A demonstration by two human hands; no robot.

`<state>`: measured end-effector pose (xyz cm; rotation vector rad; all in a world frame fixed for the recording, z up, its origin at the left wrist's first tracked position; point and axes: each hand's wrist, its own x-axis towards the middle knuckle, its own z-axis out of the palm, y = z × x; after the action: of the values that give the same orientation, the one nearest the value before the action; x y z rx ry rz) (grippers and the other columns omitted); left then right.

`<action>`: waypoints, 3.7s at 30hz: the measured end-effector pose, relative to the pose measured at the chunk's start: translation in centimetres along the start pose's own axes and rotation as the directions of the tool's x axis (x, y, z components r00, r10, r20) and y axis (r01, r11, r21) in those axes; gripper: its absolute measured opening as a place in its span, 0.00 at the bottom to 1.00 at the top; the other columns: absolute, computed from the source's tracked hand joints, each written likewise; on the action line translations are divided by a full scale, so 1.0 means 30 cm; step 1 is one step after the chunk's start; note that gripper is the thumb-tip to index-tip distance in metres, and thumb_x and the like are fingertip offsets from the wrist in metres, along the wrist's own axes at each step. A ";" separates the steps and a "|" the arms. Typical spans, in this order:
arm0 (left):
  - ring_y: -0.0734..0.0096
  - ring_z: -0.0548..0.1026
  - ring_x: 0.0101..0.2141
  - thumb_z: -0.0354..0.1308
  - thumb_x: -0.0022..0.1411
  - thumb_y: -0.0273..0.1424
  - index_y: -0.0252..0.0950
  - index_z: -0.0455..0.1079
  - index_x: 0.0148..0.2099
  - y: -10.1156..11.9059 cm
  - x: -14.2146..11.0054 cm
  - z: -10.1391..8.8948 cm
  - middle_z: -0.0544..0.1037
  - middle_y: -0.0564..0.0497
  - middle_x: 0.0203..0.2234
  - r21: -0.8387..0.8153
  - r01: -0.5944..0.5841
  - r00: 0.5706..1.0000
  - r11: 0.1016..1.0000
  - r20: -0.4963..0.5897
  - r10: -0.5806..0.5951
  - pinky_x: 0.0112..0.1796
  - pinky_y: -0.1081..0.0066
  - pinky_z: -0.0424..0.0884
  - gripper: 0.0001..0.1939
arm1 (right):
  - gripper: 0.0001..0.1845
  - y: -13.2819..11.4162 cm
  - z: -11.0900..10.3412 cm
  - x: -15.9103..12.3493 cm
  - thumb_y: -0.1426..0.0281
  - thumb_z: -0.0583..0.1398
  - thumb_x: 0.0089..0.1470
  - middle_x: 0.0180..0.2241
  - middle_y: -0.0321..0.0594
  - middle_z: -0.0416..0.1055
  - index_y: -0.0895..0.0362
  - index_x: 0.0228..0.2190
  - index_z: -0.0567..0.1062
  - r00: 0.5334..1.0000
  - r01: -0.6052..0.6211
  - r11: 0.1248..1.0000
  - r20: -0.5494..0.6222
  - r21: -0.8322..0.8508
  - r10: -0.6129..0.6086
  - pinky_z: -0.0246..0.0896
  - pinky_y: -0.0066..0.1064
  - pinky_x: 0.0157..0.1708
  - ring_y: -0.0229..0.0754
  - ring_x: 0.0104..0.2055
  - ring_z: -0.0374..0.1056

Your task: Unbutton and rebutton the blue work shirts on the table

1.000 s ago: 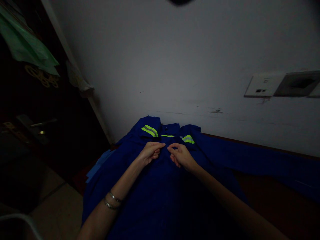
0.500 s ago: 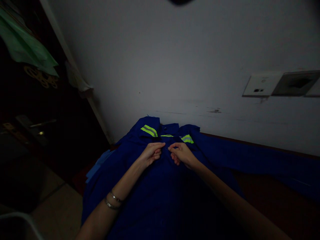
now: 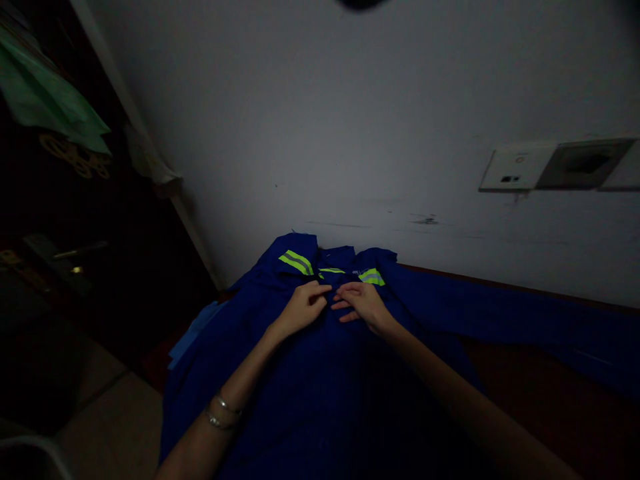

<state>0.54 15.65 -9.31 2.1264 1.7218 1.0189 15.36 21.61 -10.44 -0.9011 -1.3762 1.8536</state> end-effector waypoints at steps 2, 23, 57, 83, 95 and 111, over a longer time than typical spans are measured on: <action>0.73 0.67 0.34 0.45 0.53 0.21 0.35 0.69 0.46 -0.001 -0.008 0.000 0.68 0.49 0.32 0.138 -0.095 0.995 0.986 0.006 0.095 0.37 0.72 0.64 0.20 | 0.05 -0.011 -0.001 -0.005 0.76 0.55 0.47 0.29 0.43 0.68 0.62 0.31 0.65 1.000 0.006 1.000 -0.001 0.009 -0.006 0.68 0.28 0.17 0.41 0.31 0.70; 0.70 0.65 0.39 0.41 0.52 0.17 0.37 0.67 0.48 -0.043 -0.004 0.034 0.68 0.48 0.36 0.030 -0.102 0.995 0.994 -0.011 0.103 0.43 0.69 0.61 0.25 | 0.11 0.107 0.001 0.045 0.74 0.56 0.38 0.26 0.35 0.65 0.58 0.31 0.65 0.902 0.340 0.798 -0.068 -0.498 -0.427 0.61 0.24 0.22 0.34 0.25 0.63; 0.72 0.69 0.31 0.56 0.52 0.33 0.34 0.73 0.39 -0.049 0.007 0.052 0.73 0.47 0.30 -0.286 0.076 0.991 0.955 -0.081 -0.103 0.34 0.74 0.64 0.12 | 0.14 0.038 -0.047 0.024 0.80 0.60 0.36 0.24 0.36 0.69 0.61 0.30 0.72 0.997 -0.063 0.997 0.040 -0.052 0.065 0.60 0.19 0.16 0.29 0.20 0.62; 0.72 0.70 0.27 0.60 0.45 0.39 0.31 0.74 0.29 -0.073 0.014 0.068 0.75 0.49 0.24 -0.521 0.299 0.912 0.800 -0.092 -0.400 0.29 0.75 0.63 0.15 | 0.15 0.043 -0.050 0.051 0.80 0.61 0.34 0.18 0.30 0.67 0.62 0.30 0.71 0.987 0.151 0.980 0.065 -0.126 -0.144 0.63 0.23 0.21 0.30 0.19 0.63; 0.84 0.56 0.16 0.63 0.38 0.43 0.28 0.72 0.23 -0.048 0.004 0.083 0.64 0.56 0.13 -0.635 0.451 0.849 0.627 0.089 -0.521 0.20 0.78 0.48 0.20 | 0.16 0.104 -0.042 0.069 0.80 0.57 0.36 0.22 0.34 0.70 0.58 0.33 0.68 0.941 0.337 0.895 0.069 -0.293 -0.332 0.57 0.23 0.21 0.33 0.21 0.64; 0.79 0.65 0.22 0.64 0.40 0.38 0.29 0.72 0.28 -0.079 0.012 0.112 0.71 0.52 0.19 -0.727 0.351 0.848 0.590 -0.021 -0.530 0.24 0.78 0.57 0.16 | 0.17 0.096 -0.050 0.065 0.75 0.58 0.37 0.24 0.30 0.67 0.55 0.32 0.61 0.928 0.354 0.929 0.164 -0.111 -0.334 0.59 0.23 0.21 0.32 0.22 0.63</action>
<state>0.85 17.50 -12.99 1.0448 1.4757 1.4905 15.24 23.30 -13.81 -0.5533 -1.6505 1.5901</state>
